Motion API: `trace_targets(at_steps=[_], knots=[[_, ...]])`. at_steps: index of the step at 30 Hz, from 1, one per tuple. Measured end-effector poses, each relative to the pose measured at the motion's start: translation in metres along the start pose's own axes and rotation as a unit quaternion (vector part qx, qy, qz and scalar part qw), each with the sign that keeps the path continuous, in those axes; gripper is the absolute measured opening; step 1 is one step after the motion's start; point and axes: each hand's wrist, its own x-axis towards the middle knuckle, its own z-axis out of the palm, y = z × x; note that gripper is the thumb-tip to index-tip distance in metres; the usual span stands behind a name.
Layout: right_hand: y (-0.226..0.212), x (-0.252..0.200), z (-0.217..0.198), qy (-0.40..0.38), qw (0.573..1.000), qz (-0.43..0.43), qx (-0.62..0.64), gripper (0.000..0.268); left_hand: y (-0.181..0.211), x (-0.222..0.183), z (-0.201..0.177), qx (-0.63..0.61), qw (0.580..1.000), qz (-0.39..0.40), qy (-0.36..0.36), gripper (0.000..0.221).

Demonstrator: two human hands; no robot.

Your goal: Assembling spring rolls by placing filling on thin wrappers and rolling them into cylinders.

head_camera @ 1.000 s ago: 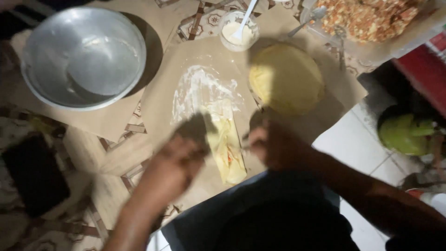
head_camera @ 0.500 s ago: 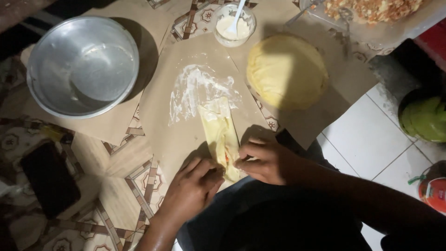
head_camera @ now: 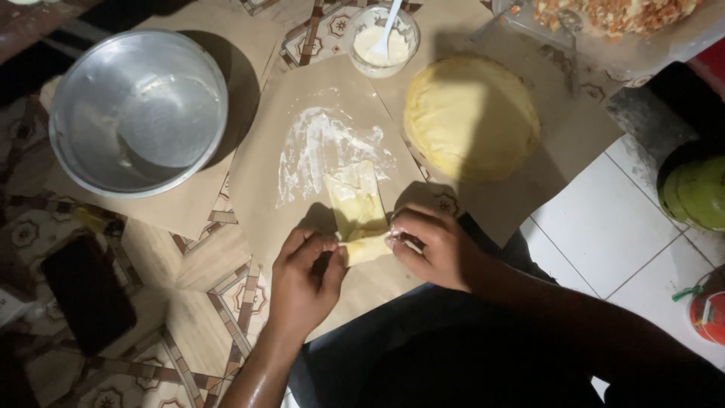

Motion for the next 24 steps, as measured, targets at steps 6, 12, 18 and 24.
trace_targets(at_steps=[6,12,18,24], knots=[[0.035,-0.014,0.019,0.000,0.999,-0.043,0.023,0.009,-0.013,0.010,0.007,0.025,0.999,0.031,0.025,0.008],[0.008,-0.014,0.016,0.036,0.978,-0.204,-0.033,0.004,-0.013,0.014,0.008,0.020,1.000,0.006,0.010,0.008],[0.024,-0.014,0.022,-0.007,0.977,-0.161,-0.138,0.032,-0.017,0.013,0.008,0.037,0.999,0.010,0.003,0.009],[0.030,-0.013,0.017,-0.069,0.985,-0.099,-0.123,0.045,-0.010,0.004,0.006,0.023,0.992,0.116,-0.048,0.029]])
